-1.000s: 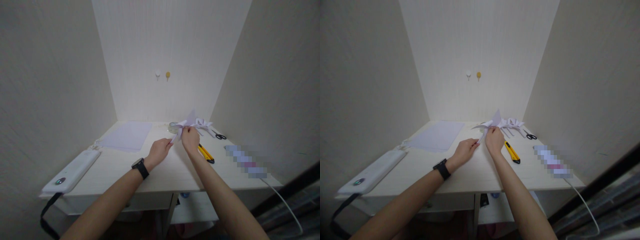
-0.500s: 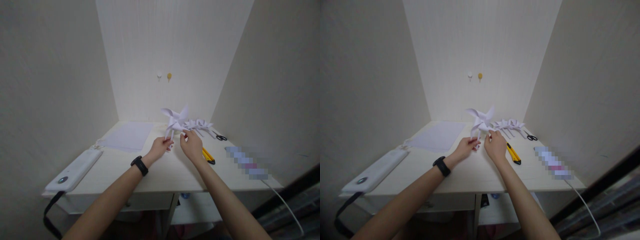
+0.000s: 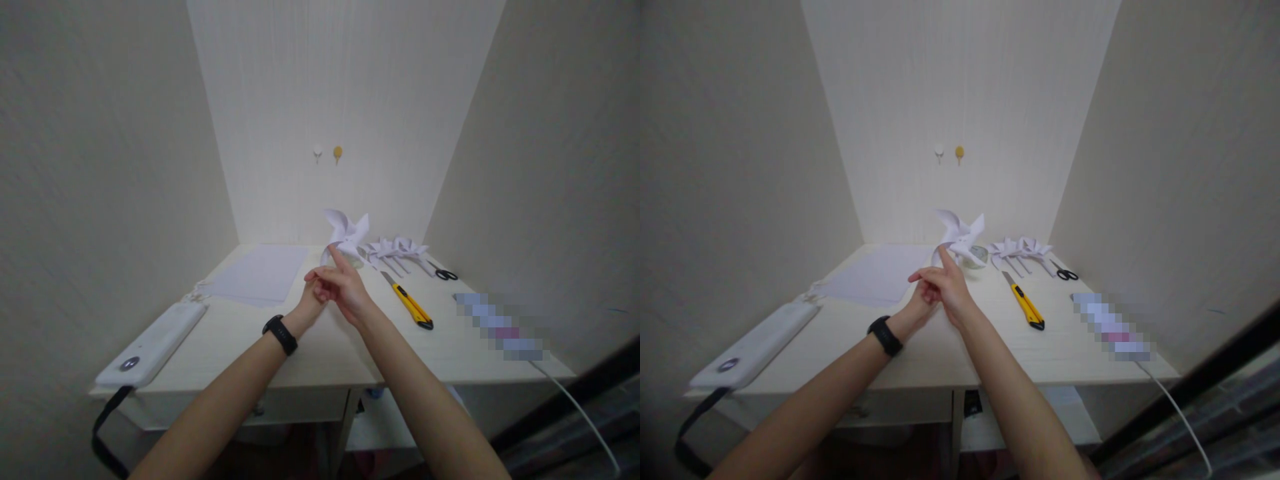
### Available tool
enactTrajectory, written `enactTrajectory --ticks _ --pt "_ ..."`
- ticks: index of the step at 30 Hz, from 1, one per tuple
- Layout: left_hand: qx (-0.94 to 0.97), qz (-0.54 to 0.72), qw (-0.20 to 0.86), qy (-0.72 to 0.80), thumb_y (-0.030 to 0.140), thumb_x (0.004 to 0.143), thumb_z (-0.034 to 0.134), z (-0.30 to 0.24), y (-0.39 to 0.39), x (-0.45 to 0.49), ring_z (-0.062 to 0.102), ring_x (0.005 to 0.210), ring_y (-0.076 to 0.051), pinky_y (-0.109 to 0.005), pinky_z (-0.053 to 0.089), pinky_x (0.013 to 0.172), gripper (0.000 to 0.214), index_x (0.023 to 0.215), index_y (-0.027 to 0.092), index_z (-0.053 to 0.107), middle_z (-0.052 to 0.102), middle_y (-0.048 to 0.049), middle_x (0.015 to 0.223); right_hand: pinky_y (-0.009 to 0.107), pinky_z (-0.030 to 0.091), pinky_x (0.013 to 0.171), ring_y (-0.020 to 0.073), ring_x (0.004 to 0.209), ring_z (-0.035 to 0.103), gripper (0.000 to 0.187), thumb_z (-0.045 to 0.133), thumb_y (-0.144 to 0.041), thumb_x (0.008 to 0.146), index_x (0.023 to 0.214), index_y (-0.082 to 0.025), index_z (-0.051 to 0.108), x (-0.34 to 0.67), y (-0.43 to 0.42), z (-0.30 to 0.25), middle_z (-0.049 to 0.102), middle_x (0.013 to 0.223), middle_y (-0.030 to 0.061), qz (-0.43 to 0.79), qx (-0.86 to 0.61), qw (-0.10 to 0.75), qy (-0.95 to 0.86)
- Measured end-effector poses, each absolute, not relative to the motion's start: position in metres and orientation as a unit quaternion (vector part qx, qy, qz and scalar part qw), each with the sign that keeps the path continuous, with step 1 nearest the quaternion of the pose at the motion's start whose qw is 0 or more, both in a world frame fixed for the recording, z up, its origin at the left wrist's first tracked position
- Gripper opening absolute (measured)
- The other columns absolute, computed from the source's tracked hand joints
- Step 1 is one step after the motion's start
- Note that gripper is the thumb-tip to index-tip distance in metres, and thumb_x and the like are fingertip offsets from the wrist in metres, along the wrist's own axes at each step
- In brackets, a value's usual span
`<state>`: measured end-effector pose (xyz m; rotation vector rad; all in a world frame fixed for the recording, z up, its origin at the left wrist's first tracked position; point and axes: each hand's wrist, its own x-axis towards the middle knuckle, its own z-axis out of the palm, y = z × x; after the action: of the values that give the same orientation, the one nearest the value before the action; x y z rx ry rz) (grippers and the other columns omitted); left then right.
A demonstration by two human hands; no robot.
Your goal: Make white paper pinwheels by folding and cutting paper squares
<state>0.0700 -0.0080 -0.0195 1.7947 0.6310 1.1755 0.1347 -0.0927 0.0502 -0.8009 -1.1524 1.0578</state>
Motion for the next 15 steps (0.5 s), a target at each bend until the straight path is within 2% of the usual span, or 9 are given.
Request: enactTrajectory --ticks 3,4,6,8,10,12,15 --pt "0.659 0.48 0.507 0.279 0.03 0.081 0.062 -0.017 -0.012 0.067 0.06 0.069 -0.015 -0.029 0.051 0.066 0.019 0.073 0.012 0.066 0.065 -0.0041 0.071 0.029 0.045 0.059 0.0165 0.056 0.056 0.058 0.056 -0.037 0.08 0.133 -0.013 0.056 0.157 -0.09 0.041 0.065 0.062 -0.0002 0.197 -0.491 0.654 -0.54" --pt "0.645 0.473 0.527 0.288 0.032 0.076 0.068 -0.016 -0.014 0.066 0.06 0.069 -0.015 -0.028 0.051 0.065 0.02 0.077 0.012 0.069 0.067 -0.0053 0.074 0.031 0.047 0.067 0.0179 0.061 0.06 0.056 0.052 -0.035 0.083 0.135 -0.014 0.054 0.167 -0.089 0.037 0.068 0.066 0.0015 0.104 -0.54 0.644 -0.533" --pt "0.625 0.464 0.551 0.303 0.035 0.067 0.076 -0.014 -0.015 0.066 0.06 0.067 -0.015 -0.027 0.05 0.062 0.029 0.082 0.011 0.073 0.069 -0.0072 0.077 0.033 0.047 0.075 0.02 0.07 0.065 0.067 0.049 -0.028 0.085 0.149 -0.012 0.035 0.185 -0.087 0.029 0.072 0.073 0.0035 0.027 -0.612 0.588 -0.529" --pt "0.61 0.465 0.561 0.311 0.036 0.063 0.079 -0.012 -0.017 0.067 0.06 0.067 -0.015 -0.026 0.049 0.06 0.033 0.083 0.01 0.074 0.07 -0.0082 0.076 0.032 0.047 0.077 0.0207 0.073 0.067 0.066 0.048 -0.026 0.085 0.148 -0.01 0.035 0.196 -0.086 0.023 0.073 0.073 0.0042 0.029 -0.654 0.528 -0.541" --pt "0.601 0.468 0.566 0.315 0.034 0.062 0.08 -0.011 -0.018 0.068 0.061 0.067 -0.015 -0.026 0.049 0.059 0.034 0.085 0.01 0.075 0.071 -0.0089 0.078 0.03 0.047 0.077 0.0205 0.074 0.068 0.055 0.048 -0.026 0.086 0.138 -0.012 0.051 0.197 -0.085 0.019 0.073 0.071 0.0046 0.051 -0.666 0.494 -0.557" --pt "0.595 0.472 0.57 0.313 0.03 0.063 0.078 -0.011 -0.02 0.068 0.061 0.065 -0.014 -0.025 0.049 0.059 0.031 0.085 0.01 0.074 0.071 -0.0081 0.076 0.029 0.048 0.072 0.0198 0.069 0.066 0.048 0.048 -0.027 0.085 0.129 -0.011 0.06 0.19 -0.084 0.017 0.072 0.068 0.0046 0.083 -0.652 0.495 -0.569" --pt "0.6 0.468 0.581 0.29 0.027 0.066 0.072 -0.011 -0.025 0.067 0.057 0.052 -0.013 -0.024 0.046 0.052 0.019 0.073 0.01 0.071 0.065 -0.0035 0.058 0.027 0.045 0.056 0.0159 0.049 0.056 0.057 0.052 -0.03 0.083 0.136 -0.008 0.054 0.172 -0.083 0.02 0.066 0.057 0.0006 0.199 -0.585 0.52 -0.59"
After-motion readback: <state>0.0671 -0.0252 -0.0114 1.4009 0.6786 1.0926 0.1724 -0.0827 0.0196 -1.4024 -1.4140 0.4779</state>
